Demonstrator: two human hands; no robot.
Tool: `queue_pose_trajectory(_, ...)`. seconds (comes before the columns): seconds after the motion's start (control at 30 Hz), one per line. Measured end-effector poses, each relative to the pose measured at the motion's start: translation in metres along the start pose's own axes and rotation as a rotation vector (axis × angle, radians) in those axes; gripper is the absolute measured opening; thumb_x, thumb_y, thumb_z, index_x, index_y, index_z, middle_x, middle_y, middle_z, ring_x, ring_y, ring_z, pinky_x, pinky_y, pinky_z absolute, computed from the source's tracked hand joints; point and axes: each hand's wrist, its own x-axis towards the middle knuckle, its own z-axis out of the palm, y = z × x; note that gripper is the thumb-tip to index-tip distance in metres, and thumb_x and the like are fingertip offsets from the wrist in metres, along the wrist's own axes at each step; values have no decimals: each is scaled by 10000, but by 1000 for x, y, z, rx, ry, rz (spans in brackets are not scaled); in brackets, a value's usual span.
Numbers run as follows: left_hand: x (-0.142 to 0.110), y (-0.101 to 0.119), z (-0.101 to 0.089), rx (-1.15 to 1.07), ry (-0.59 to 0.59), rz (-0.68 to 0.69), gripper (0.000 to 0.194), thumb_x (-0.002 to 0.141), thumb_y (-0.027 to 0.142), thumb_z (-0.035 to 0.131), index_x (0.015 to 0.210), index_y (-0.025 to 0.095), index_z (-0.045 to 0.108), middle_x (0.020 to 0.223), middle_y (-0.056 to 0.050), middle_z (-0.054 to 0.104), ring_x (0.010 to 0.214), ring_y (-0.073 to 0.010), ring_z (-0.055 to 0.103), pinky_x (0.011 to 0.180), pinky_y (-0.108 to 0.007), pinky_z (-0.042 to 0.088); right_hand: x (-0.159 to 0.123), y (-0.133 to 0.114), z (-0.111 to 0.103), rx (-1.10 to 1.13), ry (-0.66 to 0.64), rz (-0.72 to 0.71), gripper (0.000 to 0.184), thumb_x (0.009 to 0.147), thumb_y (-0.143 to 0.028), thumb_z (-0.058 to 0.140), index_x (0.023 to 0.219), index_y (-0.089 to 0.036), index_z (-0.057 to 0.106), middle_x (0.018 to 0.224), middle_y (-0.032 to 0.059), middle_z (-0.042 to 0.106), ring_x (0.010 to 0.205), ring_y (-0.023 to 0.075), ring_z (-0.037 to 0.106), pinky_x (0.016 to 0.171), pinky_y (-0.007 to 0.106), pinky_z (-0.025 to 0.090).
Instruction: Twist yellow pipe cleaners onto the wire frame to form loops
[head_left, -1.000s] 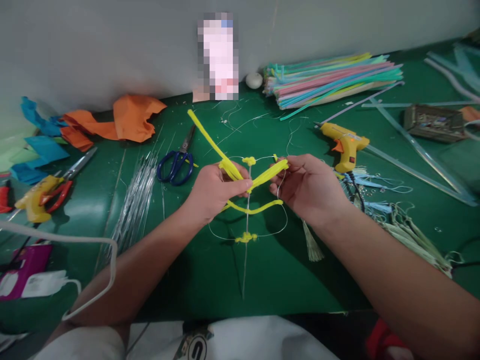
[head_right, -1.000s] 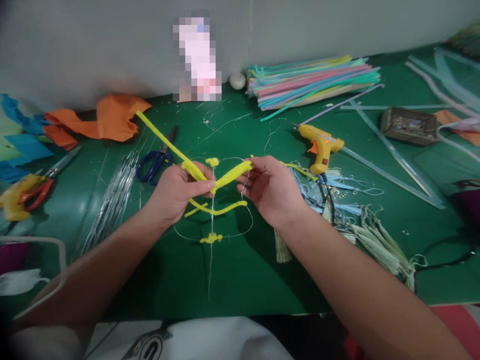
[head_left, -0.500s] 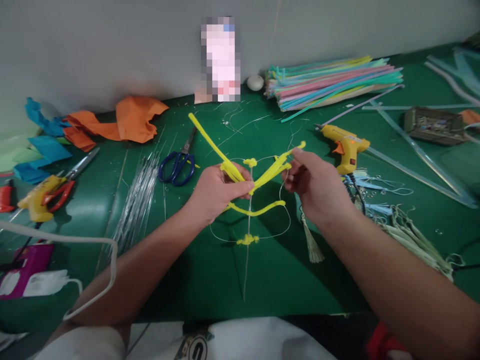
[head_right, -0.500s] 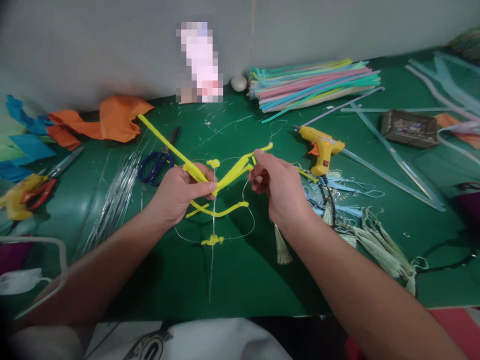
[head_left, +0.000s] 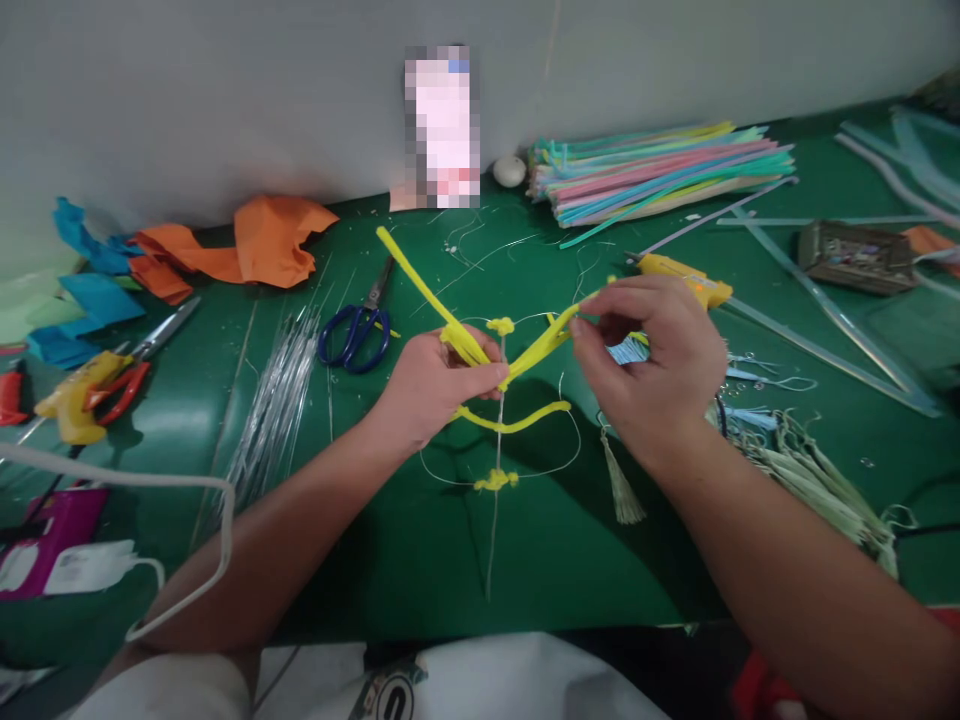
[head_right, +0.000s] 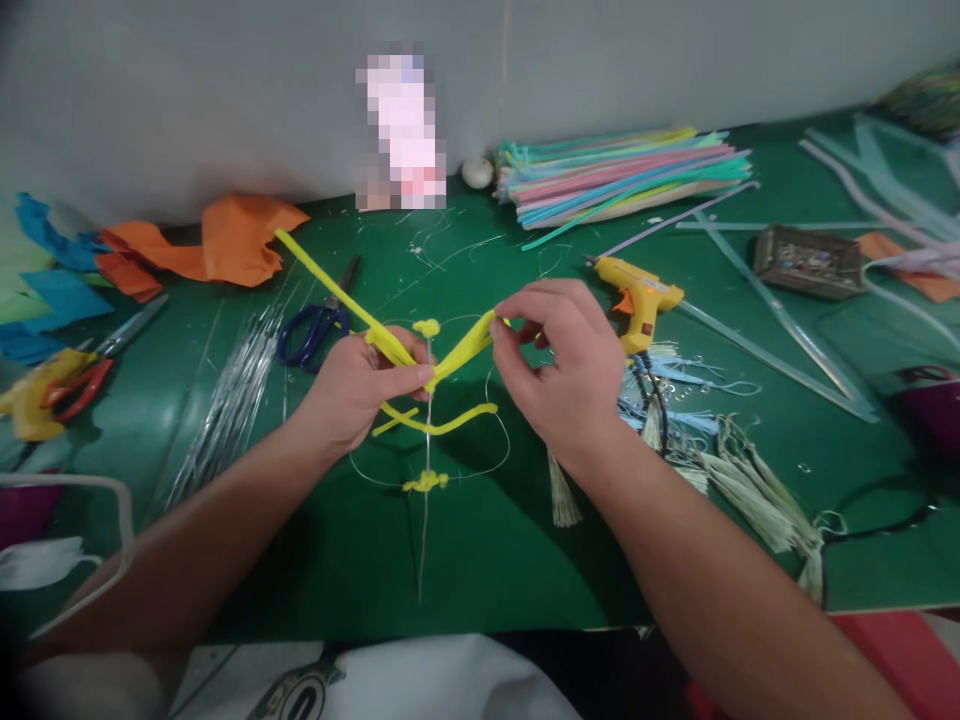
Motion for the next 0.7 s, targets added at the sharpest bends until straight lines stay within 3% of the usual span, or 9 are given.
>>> queue_pose_trajectory(0.1, 0, 1, 0, -7, 2, 0, 186, 628, 198, 817, 723, 141, 667, 680, 30, 663, 529, -75, 628, 581, -207, 565, -1, -3, 2, 25, -8, 1, 173, 823, -124, 672, 885, -281, 630, 794, 8, 673, 649, 180, 620, 595, 347, 516)
queue_pose_trajectory(0.27, 0, -1, -1, -15, -1, 6, 183, 634, 193, 816, 729, 141, 668, 700, 28, 674, 533, -73, 634, 587, -204, 569, -3, -2, 2, 29, -75, 31, 190, 825, -137, 664, 964, -266, 657, 947, 32, 720, 765, 194, 683, 710, 366, 570)
queue_pose_trajectory(0.37, 0, -2, -1, -9, -8, 8, 173, 644, 194, 812, 734, 143, 672, 702, 27, 676, 539, -75, 641, 593, -201, 570, -5, 0, 3, 30, -96, 67, 217, 842, -139, 640, 1007, -278, 660, 924, 17, 735, 771, 197, 702, 732, 364, 579)
queue_pose_trajectory(0.53, 1, -3, 0, -2, 26, 18, 169, 646, 203, 806, 727, 149, 668, 687, 26, 672, 534, -78, 633, 586, -206, 567, -6, -1, 2, -45, -121, 4, 229, 844, -146, 622, 1024, -282, 665, 905, 23, 747, 757, 206, 709, 712, 363, 576)
queue_pose_trajectory(0.7, 0, -1, 1, -4, 52, 25, 180, 629, 206, 813, 707, 149, 661, 653, 29, 655, 525, -82, 619, 583, -219, 563, -5, 1, -1, -85, -119, -85, 443, 839, -167, 645, 1259, -302, 606, 950, 32, 759, 774, 225, 714, 729, 390, 581)
